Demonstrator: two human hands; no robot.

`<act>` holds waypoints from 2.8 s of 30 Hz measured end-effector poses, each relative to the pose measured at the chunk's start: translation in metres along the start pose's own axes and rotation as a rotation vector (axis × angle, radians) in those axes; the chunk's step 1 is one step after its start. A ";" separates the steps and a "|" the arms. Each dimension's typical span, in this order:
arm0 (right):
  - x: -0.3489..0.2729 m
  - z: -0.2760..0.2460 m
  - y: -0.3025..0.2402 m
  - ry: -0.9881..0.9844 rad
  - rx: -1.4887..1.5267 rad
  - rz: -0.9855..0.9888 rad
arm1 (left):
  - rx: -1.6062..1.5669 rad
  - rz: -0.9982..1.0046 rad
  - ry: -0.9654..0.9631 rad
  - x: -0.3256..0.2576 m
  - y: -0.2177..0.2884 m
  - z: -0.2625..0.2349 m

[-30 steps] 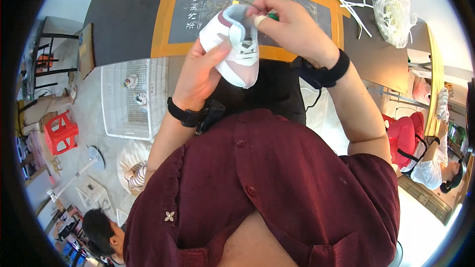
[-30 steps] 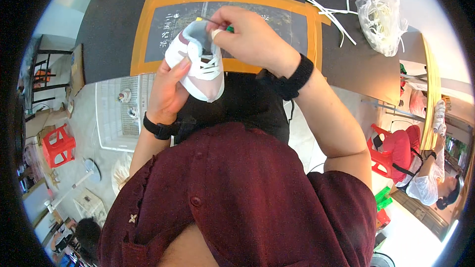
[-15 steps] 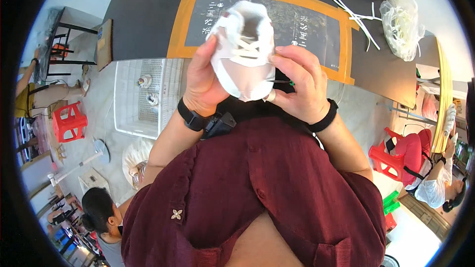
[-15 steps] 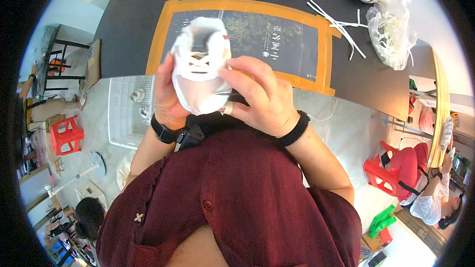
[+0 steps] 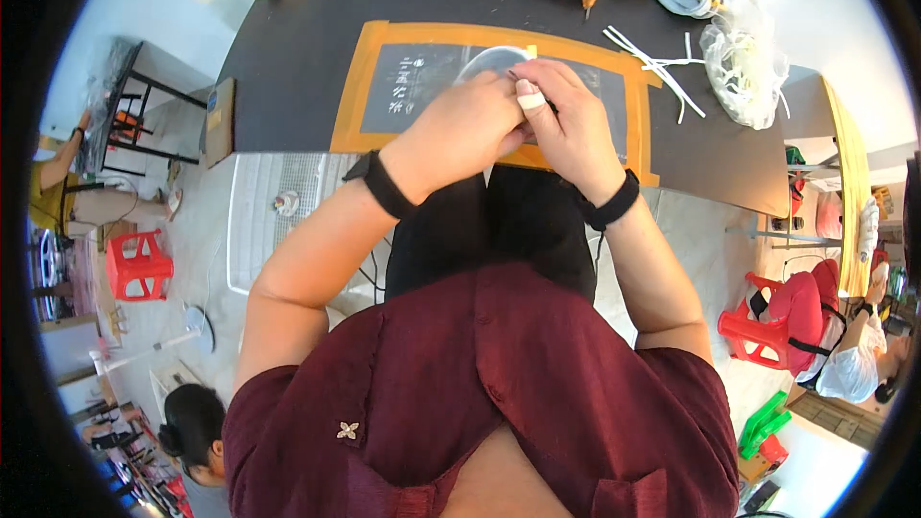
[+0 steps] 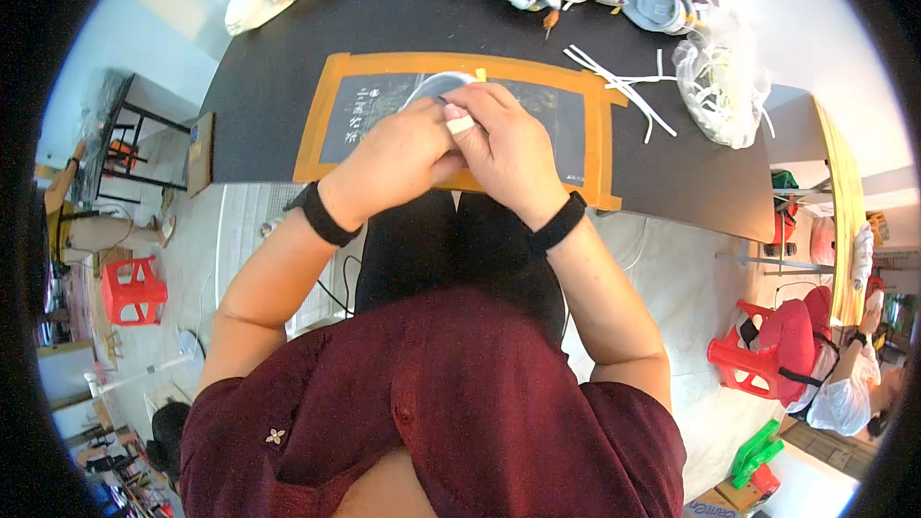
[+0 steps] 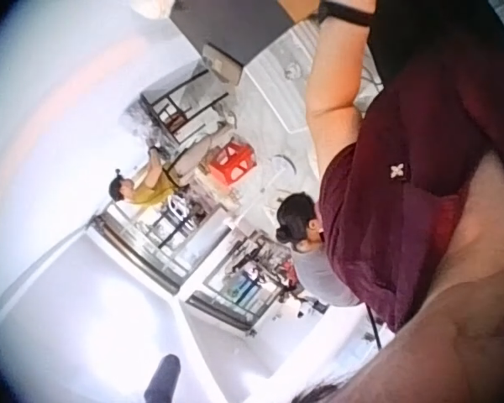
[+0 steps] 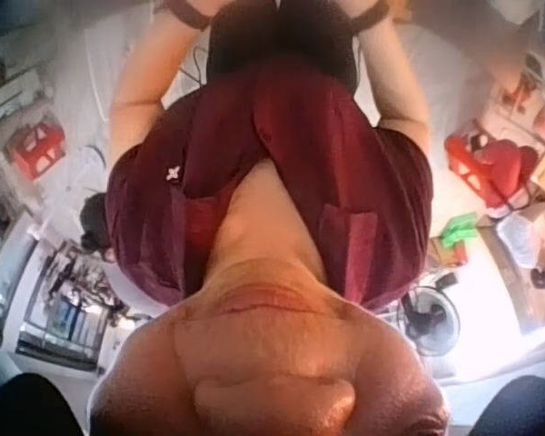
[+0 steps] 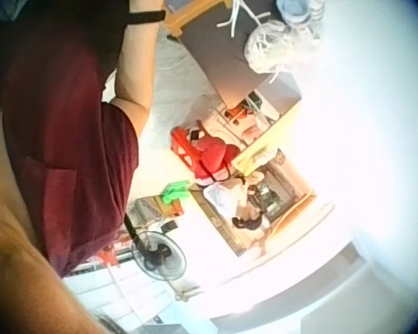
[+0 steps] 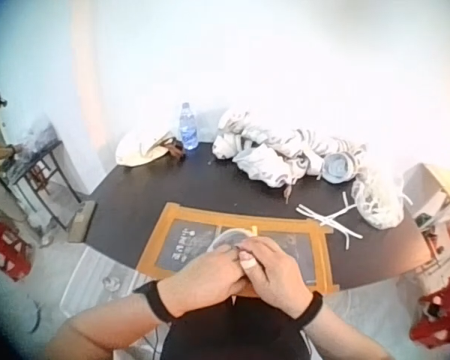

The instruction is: Lacing or attaching straps to a small shoe upper using a small hook tool.

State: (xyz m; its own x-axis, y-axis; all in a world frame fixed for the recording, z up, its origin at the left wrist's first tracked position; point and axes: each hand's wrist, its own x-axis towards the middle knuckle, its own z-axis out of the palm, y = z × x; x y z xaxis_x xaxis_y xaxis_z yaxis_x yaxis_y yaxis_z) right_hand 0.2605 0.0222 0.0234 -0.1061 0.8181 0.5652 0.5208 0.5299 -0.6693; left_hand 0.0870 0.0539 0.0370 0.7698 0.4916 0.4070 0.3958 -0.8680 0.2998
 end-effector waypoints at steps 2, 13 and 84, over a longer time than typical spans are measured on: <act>-0.003 0.000 0.015 -0.060 -0.130 0.124 | -0.059 -0.067 -0.085 -0.004 0.004 -0.002; -0.009 -0.013 0.026 -0.076 -0.102 0.285 | 0.207 0.190 -0.105 -0.027 -0.004 0.003; -0.038 -0.005 0.016 -0.339 -0.389 0.308 | 0.366 -0.134 -0.589 0.097 -0.031 0.015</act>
State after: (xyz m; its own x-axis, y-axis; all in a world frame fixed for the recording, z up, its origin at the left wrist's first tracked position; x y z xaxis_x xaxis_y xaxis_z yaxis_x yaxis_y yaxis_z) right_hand 0.2770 -0.0008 -0.0065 -0.1320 0.9806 0.1448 0.8353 0.1887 -0.5165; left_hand 0.1572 0.1280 0.0538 0.8048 0.5660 -0.1786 0.5693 -0.8213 -0.0372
